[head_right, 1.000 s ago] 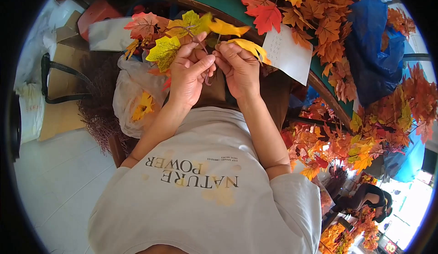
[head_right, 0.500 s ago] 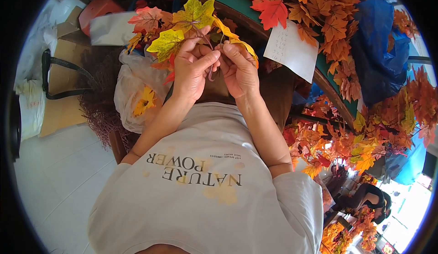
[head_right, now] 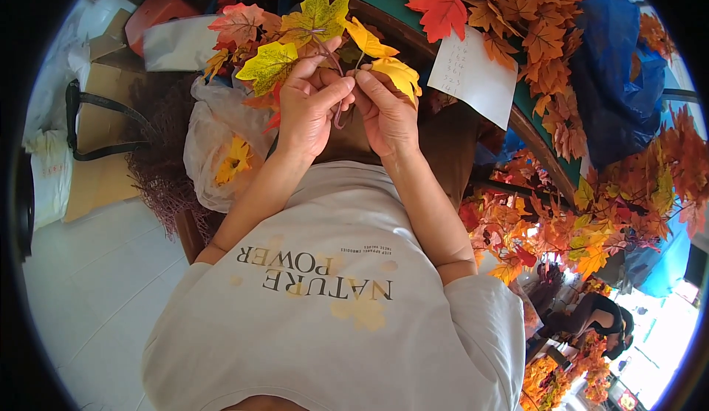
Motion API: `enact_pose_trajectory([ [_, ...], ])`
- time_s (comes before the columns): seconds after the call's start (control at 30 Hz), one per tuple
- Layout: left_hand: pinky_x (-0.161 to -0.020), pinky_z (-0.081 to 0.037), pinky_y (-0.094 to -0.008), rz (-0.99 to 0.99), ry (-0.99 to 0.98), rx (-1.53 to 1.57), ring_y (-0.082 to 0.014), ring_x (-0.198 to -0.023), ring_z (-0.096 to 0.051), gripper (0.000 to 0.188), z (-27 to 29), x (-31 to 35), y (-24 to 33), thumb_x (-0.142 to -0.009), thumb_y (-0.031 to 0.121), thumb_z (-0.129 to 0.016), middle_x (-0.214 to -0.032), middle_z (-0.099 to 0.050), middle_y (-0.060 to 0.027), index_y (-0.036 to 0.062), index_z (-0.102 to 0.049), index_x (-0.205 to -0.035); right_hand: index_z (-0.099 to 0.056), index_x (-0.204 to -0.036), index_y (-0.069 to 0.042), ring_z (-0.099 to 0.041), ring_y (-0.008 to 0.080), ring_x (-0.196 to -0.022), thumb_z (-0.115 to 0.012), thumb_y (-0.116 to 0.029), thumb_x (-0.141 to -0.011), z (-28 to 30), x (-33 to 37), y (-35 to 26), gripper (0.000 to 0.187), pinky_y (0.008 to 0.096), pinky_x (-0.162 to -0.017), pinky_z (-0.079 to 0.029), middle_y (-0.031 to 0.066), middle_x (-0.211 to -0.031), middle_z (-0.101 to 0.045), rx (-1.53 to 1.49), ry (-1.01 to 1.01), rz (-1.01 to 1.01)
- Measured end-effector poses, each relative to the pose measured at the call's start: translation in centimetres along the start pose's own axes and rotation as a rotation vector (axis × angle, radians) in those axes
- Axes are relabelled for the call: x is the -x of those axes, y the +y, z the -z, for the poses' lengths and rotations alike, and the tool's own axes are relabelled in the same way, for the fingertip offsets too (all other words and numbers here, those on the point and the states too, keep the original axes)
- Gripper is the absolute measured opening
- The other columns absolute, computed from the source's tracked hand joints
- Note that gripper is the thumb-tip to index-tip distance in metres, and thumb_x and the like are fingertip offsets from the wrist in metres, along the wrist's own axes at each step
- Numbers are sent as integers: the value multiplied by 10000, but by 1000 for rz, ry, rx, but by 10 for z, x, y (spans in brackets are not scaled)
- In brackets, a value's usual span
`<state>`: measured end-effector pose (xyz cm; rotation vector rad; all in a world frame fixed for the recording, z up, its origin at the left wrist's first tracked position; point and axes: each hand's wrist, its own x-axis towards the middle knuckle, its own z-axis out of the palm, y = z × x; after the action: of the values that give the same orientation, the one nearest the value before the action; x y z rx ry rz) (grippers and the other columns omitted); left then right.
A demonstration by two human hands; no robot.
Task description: The person assembles artificial maple leaf garlands by hand, twisting individual artificial leaves onto stems.
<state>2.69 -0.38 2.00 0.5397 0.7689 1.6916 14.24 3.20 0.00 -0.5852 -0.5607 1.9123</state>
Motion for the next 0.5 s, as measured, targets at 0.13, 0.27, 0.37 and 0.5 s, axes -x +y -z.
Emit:
enact_pose_trajectory([
  [0.13, -580, -476, -200, -5, -54, -17, -98, -596, -573, 500, 6, -3, -2, -749, -91, -641, -708, -587, -30, -10, -506, -1223, -577, -992, 11, -637, 180, -783, -566, -28, -875, 3, 0, 0, 124, 284, -695, -548, 122, -936, -640, 89, 21, 31],
  [0.27, -572, -476, -193, 35, -130, -146, -90, -604, -577, 453, 12, -9, 1, -768, -60, -652, -723, -595, -34, -4, -529, -1201, -566, -993, 20, -642, 205, -846, -580, 18, -849, 2, -1, -12, 145, 322, -757, -554, 119, -943, -631, 206, -2, 68],
  [0.37, -570, -472, -188, -10, -137, -230, -82, -612, -578, 431, 11, -8, 0, -781, -47, -649, -725, -596, -30, -4, -534, -1194, -577, -952, 3, -631, 188, -845, -628, 60, -799, -1, 1, -16, 171, 338, -770, -557, 81, -918, -615, 302, 38, 142],
  [0.5, -573, -465, -182, -83, -150, -260, -72, -615, -569, 419, 10, -7, -3, -785, -51, -641, -730, -597, -22, 3, -542, -1189, -565, -992, 23, -633, 228, -890, -591, 55, -824, 3, 0, -8, 173, 362, -788, -548, 118, -952, -621, 298, 30, 186],
])
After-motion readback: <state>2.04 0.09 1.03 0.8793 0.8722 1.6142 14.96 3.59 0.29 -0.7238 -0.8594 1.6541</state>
